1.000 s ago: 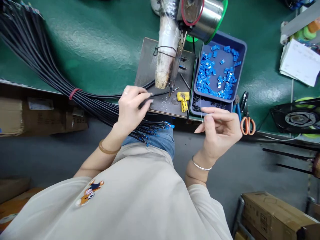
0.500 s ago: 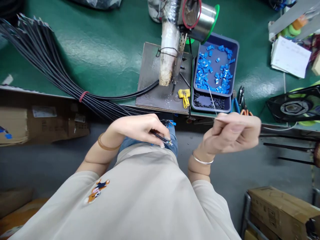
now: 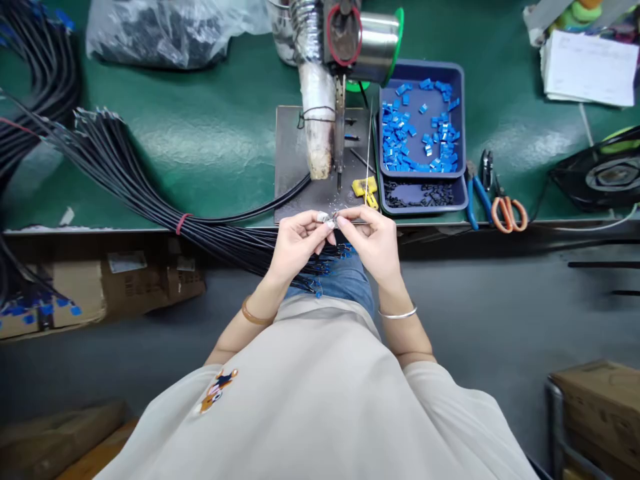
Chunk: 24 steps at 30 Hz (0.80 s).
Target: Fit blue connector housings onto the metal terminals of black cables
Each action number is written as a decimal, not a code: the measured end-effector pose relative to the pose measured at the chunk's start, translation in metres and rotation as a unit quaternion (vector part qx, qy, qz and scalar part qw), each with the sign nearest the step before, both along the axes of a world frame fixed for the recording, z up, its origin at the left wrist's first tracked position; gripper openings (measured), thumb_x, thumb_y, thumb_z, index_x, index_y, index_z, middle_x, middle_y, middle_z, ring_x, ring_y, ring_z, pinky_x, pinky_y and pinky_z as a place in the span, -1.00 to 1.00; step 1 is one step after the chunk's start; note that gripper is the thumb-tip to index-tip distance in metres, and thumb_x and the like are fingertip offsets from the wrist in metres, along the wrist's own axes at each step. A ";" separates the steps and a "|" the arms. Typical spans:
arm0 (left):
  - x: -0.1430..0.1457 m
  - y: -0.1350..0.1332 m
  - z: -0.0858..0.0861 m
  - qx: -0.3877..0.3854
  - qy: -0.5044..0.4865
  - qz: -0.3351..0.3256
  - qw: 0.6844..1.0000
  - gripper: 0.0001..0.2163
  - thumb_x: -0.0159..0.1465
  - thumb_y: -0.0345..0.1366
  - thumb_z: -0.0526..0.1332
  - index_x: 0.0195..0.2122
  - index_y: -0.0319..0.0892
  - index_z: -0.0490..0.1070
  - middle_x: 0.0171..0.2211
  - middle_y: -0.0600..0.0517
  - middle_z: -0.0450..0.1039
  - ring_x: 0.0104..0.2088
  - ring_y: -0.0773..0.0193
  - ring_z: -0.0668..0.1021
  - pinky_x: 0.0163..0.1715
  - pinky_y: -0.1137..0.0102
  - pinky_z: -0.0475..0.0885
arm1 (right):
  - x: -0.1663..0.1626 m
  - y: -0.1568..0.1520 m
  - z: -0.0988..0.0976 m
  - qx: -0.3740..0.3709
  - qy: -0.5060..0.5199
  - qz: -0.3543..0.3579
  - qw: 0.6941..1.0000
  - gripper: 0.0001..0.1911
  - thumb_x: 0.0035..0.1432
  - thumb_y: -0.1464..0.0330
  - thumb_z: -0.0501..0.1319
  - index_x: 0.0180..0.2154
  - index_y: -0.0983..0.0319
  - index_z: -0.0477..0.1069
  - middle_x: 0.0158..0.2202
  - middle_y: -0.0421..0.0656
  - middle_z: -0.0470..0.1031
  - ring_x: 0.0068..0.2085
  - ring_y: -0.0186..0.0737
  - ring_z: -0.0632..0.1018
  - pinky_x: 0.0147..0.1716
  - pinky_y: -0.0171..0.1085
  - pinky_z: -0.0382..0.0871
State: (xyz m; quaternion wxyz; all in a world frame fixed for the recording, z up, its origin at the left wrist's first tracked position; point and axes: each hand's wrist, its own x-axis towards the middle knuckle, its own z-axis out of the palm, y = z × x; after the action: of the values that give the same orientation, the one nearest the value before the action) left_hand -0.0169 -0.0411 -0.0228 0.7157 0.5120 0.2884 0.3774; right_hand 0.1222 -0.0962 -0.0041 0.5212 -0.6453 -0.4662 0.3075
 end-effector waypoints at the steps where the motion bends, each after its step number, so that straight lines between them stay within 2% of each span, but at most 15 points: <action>1: 0.000 0.000 0.000 0.005 0.002 -0.006 1.000 -0.71 0.19 -0.11 0.33 -0.39 -0.28 0.43 -0.60 0.10 0.45 -0.70 0.60 0.28 -0.71 0.62 0.16 | 0.000 0.001 -0.001 -0.004 0.016 -0.001 1.000 -0.84 0.09 0.26 0.32 -0.33 0.21 0.56 -0.34 -0.20 0.58 -0.43 -0.41 0.50 -0.51 -0.40 0.34; 3: 0.000 0.002 -0.002 0.014 0.003 -0.015 1.000 -0.72 0.21 -0.12 0.32 -0.40 -0.27 0.43 -0.60 0.10 0.45 -0.70 0.60 0.28 -0.70 0.62 0.14 | 0.000 0.002 -0.002 -0.009 0.034 -0.006 0.999 -0.86 0.06 0.28 0.33 -0.36 0.22 0.56 -0.39 -0.21 0.55 -0.50 -0.46 0.43 -0.59 -0.42 0.24; 8: 0.002 0.003 -0.010 0.038 0.008 -0.004 0.999 -0.79 0.20 -0.20 0.34 -0.37 -0.25 0.43 -0.56 0.12 0.45 -0.61 0.55 0.39 -0.57 0.61 0.28 | 0.001 0.002 0.001 0.000 0.008 -0.011 1.000 -0.91 0.04 0.36 0.32 -0.39 0.26 0.55 -0.45 -0.25 0.49 -0.61 -0.58 0.16 -0.67 -0.42 -0.05; 10: 0.004 0.001 -0.012 0.065 0.027 0.014 0.997 -0.81 0.19 -0.22 0.35 -0.38 -0.25 0.44 -0.54 0.12 0.45 -0.58 0.54 0.41 -0.54 0.60 0.30 | 0.001 0.001 0.002 0.005 -0.018 -0.014 1.000 -0.93 0.05 0.39 0.30 -0.40 0.27 0.55 -0.46 -0.24 0.48 -0.60 -0.58 0.14 -0.66 -0.42 -0.08; 12: 0.005 -0.001 -0.014 0.131 0.065 0.046 0.988 -0.83 0.20 -0.24 0.34 -0.39 -0.25 0.46 -0.52 0.12 0.45 -0.54 0.51 0.42 -0.50 0.58 0.32 | 0.003 0.000 0.003 0.003 -0.030 -0.016 0.999 -0.93 0.05 0.41 0.29 -0.40 0.27 0.55 -0.47 -0.24 0.48 -0.59 -0.57 0.13 -0.66 -0.41 -0.08; 14: 0.007 -0.003 -0.015 0.231 0.110 0.088 0.963 -0.86 0.23 -0.27 0.31 -0.39 -0.25 0.48 -0.49 0.10 0.47 -0.49 0.48 0.44 -0.44 0.56 0.34 | 0.005 -0.001 0.003 -0.004 -0.028 -0.019 0.999 -0.93 0.04 0.42 0.28 -0.40 0.27 0.55 -0.47 -0.24 0.47 -0.60 -0.57 0.12 -0.66 -0.41 -0.09; 16: 0.009 -0.004 -0.016 0.339 0.149 0.126 0.921 -0.89 0.26 -0.32 0.28 -0.37 -0.25 0.50 -0.46 0.07 0.50 -0.45 0.45 0.47 -0.38 0.53 0.36 | 0.007 -0.002 0.001 -0.016 -0.011 -0.023 1.000 -0.92 0.02 0.42 0.28 -0.39 0.26 0.55 -0.49 -0.25 0.46 -0.60 -0.57 0.12 -0.67 -0.42 -0.08; 19: 0.011 -0.006 -0.019 0.462 0.184 0.156 0.853 -0.90 0.28 -0.39 0.23 -0.33 -0.28 0.51 -0.45 0.01 0.53 -0.45 0.40 0.49 -0.37 0.49 0.38 | 0.012 -0.001 -0.002 -0.033 0.044 -0.022 0.998 -0.92 -0.01 0.39 0.30 -0.40 0.24 0.56 -0.51 -0.25 0.47 -0.59 -0.53 0.25 -0.64 -0.44 0.08; 21: 0.013 -0.006 -0.021 0.512 0.195 0.172 0.818 -0.91 0.28 -0.43 0.22 -0.32 -0.30 0.51 -0.46 -0.01 0.53 -0.46 0.38 0.49 -0.39 0.47 0.38 | 0.013 0.000 -0.005 -0.031 0.084 -0.019 0.996 -0.93 -0.04 0.39 0.32 -0.42 0.22 0.56 -0.49 -0.24 0.51 -0.54 -0.48 0.37 -0.56 -0.43 0.27; 24: 0.014 -0.007 -0.024 0.546 0.189 0.200 0.791 -0.92 0.26 -0.49 0.22 -0.27 -0.35 0.51 -0.45 -0.06 0.54 -0.45 0.36 0.50 -0.37 0.47 0.42 | 0.014 0.002 -0.007 -0.020 0.140 -0.011 0.990 -0.94 -0.06 0.37 0.34 -0.44 0.21 0.56 -0.47 -0.24 0.54 -0.46 -0.43 0.46 -0.42 -0.39 0.42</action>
State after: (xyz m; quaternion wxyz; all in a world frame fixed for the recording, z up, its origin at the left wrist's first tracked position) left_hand -0.0029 -0.0486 -0.0464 0.1566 0.8094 0.2596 0.5029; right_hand 0.1358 -0.0938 -0.0114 0.5716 -0.6115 -0.3754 0.3980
